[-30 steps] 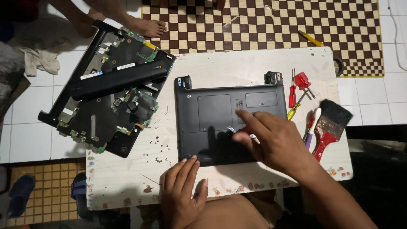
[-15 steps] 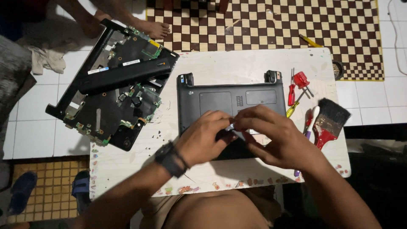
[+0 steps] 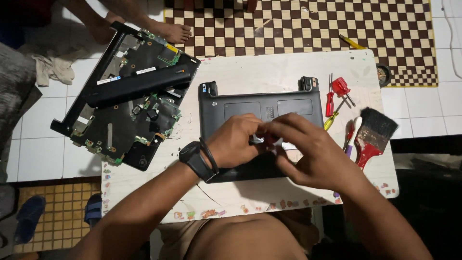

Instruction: Cleaning dust from laptop internals with a brush and removing screws to disassemble the casing.

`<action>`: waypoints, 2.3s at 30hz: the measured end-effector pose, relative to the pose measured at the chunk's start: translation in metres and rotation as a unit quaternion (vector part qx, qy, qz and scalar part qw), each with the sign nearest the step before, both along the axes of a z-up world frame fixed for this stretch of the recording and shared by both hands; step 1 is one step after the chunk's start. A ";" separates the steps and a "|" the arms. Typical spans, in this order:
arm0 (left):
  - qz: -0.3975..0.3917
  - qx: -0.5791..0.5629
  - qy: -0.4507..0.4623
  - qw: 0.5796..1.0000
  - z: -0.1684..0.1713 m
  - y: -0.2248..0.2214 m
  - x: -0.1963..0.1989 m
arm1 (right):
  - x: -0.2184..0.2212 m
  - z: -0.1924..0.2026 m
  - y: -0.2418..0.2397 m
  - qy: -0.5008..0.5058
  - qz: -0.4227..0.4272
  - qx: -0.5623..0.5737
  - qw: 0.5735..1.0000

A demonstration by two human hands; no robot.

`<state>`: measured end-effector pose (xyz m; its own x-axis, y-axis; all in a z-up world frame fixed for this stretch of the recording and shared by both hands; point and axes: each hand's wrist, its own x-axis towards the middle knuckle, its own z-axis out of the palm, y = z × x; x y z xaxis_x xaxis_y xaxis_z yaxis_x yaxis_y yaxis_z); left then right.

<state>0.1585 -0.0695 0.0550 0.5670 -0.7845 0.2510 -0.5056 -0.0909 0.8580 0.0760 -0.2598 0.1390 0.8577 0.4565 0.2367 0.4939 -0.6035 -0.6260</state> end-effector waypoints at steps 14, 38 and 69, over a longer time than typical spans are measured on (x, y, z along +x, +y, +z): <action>0.004 0.015 -0.013 1.000 -0.014 -0.003 0.014 | 0.001 0.003 0.002 -0.036 -0.026 -0.023 0.999; 0.017 0.017 -0.005 1.000 -0.012 -0.008 0.010 | 0.000 -0.001 0.003 -0.060 -0.085 -0.062 0.993; 0.123 0.094 -0.036 0.987 -0.042 0.032 -0.078 | -0.071 -0.017 0.002 -0.077 -0.216 -0.027 0.973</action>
